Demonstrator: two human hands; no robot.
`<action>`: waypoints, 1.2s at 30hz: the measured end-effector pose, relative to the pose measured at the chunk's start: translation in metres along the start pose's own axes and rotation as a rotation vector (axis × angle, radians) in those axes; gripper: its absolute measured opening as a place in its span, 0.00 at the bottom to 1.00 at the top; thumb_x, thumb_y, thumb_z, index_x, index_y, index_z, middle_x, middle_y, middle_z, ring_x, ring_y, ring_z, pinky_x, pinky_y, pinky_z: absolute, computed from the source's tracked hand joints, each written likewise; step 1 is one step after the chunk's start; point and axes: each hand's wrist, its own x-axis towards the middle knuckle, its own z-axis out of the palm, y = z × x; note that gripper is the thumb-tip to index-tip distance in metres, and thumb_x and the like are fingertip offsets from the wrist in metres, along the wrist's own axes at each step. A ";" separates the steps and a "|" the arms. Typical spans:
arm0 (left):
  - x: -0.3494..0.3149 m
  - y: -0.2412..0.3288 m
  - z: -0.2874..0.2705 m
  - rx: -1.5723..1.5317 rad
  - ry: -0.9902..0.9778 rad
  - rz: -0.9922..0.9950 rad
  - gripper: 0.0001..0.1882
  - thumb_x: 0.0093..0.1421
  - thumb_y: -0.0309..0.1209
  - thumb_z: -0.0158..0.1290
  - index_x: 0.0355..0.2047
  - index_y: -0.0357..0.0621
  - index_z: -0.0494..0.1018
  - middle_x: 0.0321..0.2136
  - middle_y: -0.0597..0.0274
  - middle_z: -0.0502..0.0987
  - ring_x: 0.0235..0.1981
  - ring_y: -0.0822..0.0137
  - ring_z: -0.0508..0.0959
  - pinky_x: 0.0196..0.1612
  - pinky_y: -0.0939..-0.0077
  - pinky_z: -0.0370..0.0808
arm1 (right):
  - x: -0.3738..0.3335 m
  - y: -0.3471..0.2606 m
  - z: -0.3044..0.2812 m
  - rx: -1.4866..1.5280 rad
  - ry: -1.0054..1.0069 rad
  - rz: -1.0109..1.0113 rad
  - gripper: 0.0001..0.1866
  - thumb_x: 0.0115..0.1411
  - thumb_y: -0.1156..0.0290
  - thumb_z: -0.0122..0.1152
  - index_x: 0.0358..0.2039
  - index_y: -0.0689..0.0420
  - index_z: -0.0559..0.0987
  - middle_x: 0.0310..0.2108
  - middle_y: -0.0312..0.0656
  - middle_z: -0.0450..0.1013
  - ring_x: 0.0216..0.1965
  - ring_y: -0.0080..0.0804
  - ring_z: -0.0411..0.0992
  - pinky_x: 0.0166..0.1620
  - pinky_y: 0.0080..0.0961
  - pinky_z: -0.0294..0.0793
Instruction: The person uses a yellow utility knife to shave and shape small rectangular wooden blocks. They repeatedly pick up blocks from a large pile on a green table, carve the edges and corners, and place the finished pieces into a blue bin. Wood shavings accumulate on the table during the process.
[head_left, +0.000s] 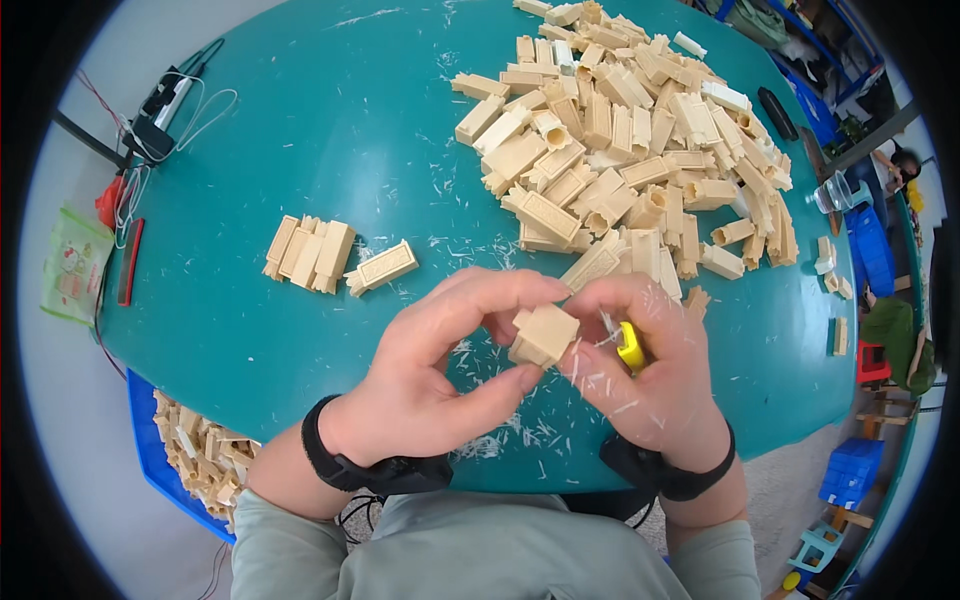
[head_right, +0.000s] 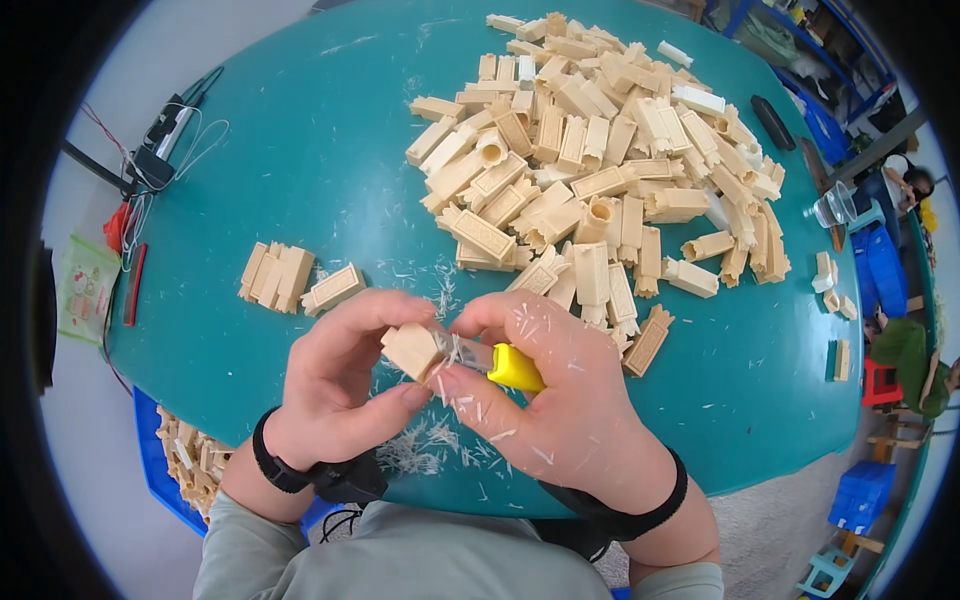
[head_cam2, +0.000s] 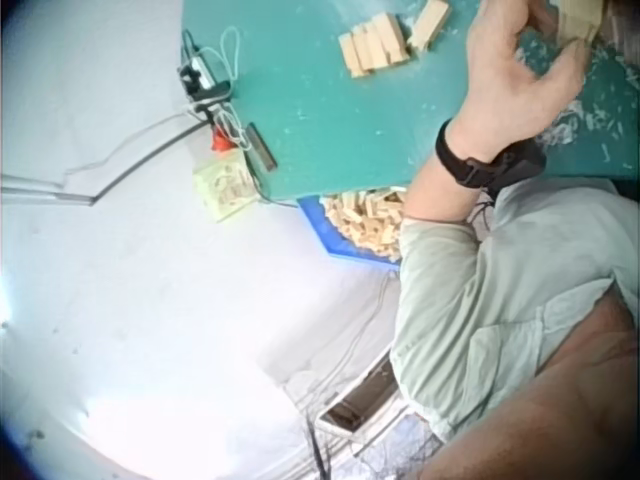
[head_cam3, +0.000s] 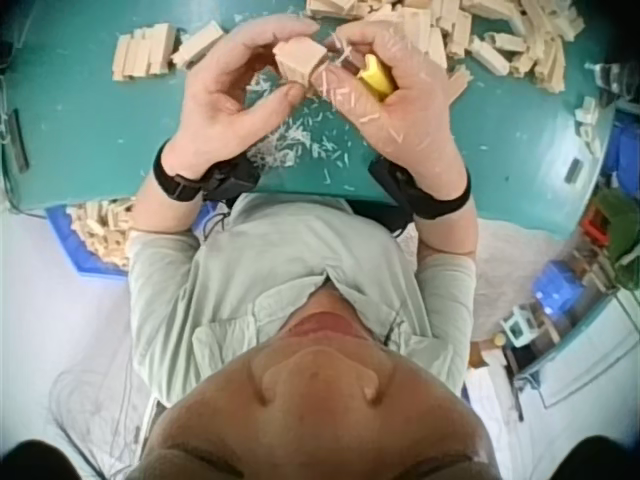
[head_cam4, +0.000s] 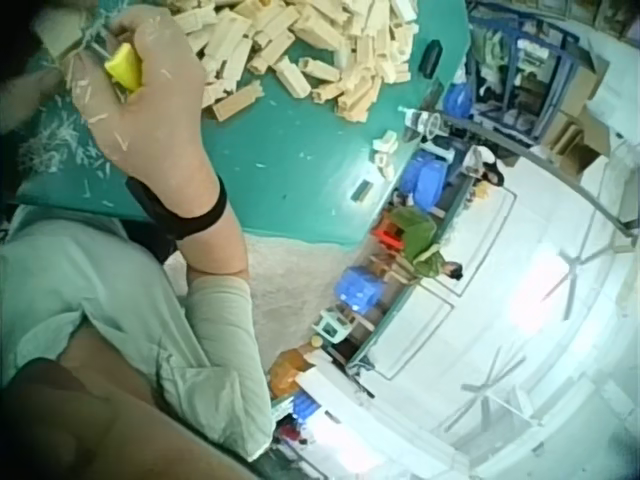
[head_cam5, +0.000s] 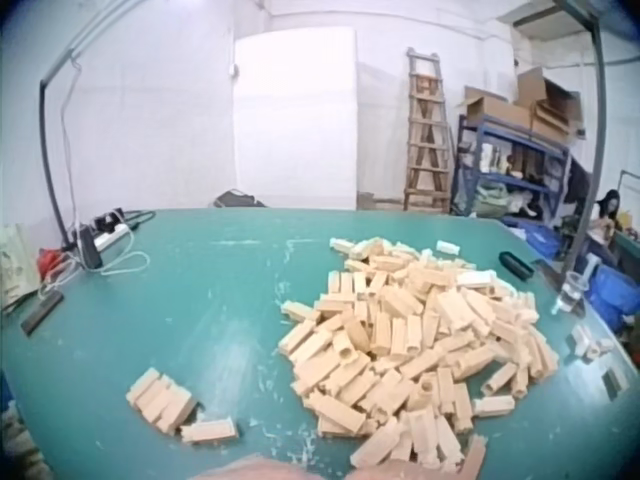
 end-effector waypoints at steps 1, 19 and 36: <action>0.001 -0.001 -0.002 0.035 -0.011 0.031 0.24 0.47 0.19 0.55 0.48 0.39 0.68 0.46 0.62 0.69 0.37 0.70 0.69 0.40 0.78 0.68 | 0.000 0.000 0.000 0.007 -0.007 0.007 0.15 0.48 0.70 0.64 0.36 0.59 0.73 0.29 0.41 0.71 0.28 0.26 0.69 0.32 0.20 0.69; -0.001 -0.006 0.002 0.097 0.278 0.266 0.22 0.44 0.16 0.57 0.40 0.36 0.64 0.37 0.56 0.67 0.36 0.68 0.71 0.38 0.77 0.69 | -0.004 -0.006 0.007 -0.200 -0.060 -0.026 0.13 0.54 0.62 0.59 0.24 0.59 0.71 0.20 0.43 0.67 0.19 0.40 0.67 0.21 0.29 0.65; -0.003 -0.004 0.004 0.219 0.330 0.276 0.23 0.41 0.17 0.60 0.37 0.38 0.64 0.35 0.55 0.68 0.35 0.67 0.70 0.36 0.77 0.69 | -0.002 -0.006 0.010 -0.307 -0.025 -0.097 0.14 0.53 0.62 0.61 0.22 0.59 0.70 0.18 0.42 0.66 0.16 0.39 0.66 0.17 0.29 0.63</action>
